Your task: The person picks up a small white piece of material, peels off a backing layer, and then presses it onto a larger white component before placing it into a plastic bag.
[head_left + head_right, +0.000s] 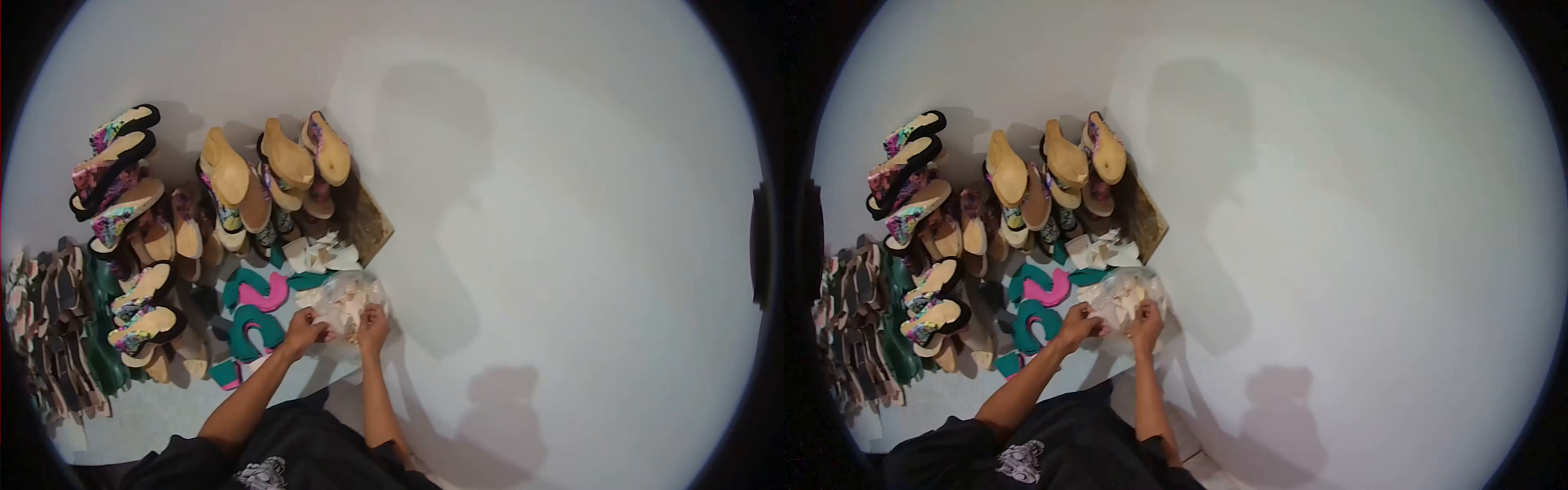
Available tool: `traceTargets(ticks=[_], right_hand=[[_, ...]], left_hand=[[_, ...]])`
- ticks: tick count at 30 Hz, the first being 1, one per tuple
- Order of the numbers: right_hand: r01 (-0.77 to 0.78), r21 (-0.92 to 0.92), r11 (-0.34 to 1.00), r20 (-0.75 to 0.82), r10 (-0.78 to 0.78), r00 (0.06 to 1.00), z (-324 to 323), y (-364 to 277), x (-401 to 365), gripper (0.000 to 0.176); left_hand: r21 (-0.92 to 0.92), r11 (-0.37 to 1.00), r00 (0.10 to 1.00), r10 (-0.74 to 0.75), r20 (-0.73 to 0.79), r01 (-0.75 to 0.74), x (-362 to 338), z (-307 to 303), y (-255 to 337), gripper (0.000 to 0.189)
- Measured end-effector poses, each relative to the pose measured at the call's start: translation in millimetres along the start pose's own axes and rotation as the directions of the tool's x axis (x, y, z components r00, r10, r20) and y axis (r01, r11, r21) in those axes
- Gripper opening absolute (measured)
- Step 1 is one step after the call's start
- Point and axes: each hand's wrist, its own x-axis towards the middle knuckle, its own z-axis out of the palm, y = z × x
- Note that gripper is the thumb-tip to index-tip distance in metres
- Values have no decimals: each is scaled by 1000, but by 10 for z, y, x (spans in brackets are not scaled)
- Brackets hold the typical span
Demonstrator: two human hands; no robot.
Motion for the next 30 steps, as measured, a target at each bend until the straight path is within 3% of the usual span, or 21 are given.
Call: traceTargets(ticks=[3,4,6,7,9,10,12,13,15,19,21,22,23,25,30], right_hand=[[3,46,999,-42,-1,999,-5,-46,17,9],[-28,-29,999,-11,27,1000,-17,-4,11,8],[48,-11,999,-42,-49,998,-9,45,-18,6],[-16,-7,1000,2,16,1000,5,71,-27,6],[84,-154,984,-9,-86,996,-20,66,-74,9],[58,-141,988,-28,-62,998,-30,32,-141,9],[219,-317,923,-113,-266,957,-48,-26,-160,14],[204,-313,927,-128,-254,959,-77,-32,-164,14],[103,-229,968,-59,-119,991,-109,-30,-131,15],[-15,-155,988,-58,6,998,-150,-21,-86,9],[-213,330,920,77,199,977,-192,-68,2,10],[-191,450,872,154,135,979,-253,-183,27,13],[-191,454,870,154,135,979,-325,-297,45,13],[-240,394,887,431,52,901,-479,-616,71,16],[-182,483,856,377,-16,926,-331,-794,-33,24]], left_hand=[[-47,998,999,-38,17,39,-4,2,70,15],[-15,1000,999,-22,26,22,37,8,60,15],[-3,1000,999,-18,40,19,48,-6,1,15],[-32,999,999,-18,43,19,46,-4,-1,14],[-6,999,998,-46,39,46,-7,68,77,14],[-24,999,998,-48,31,49,-16,79,100,13],[4,999,998,-53,45,53,-22,75,139,13],[0,998,997,-57,44,57,-48,65,120,13],[19,998,997,-65,48,64,-69,37,110,13],[2,998,998,-59,38,59,-108,-7,114,13],[18,998,998,-56,24,56,-107,-44,160,13],[23,998,998,-55,21,55,-127,-55,216,13],[34,998,998,-60,29,59,-154,-61,268,13],[50,997,998,-59,32,57,-217,-57,371,14],[23,1000,995,16,103,-19,-316,39,506,16]])
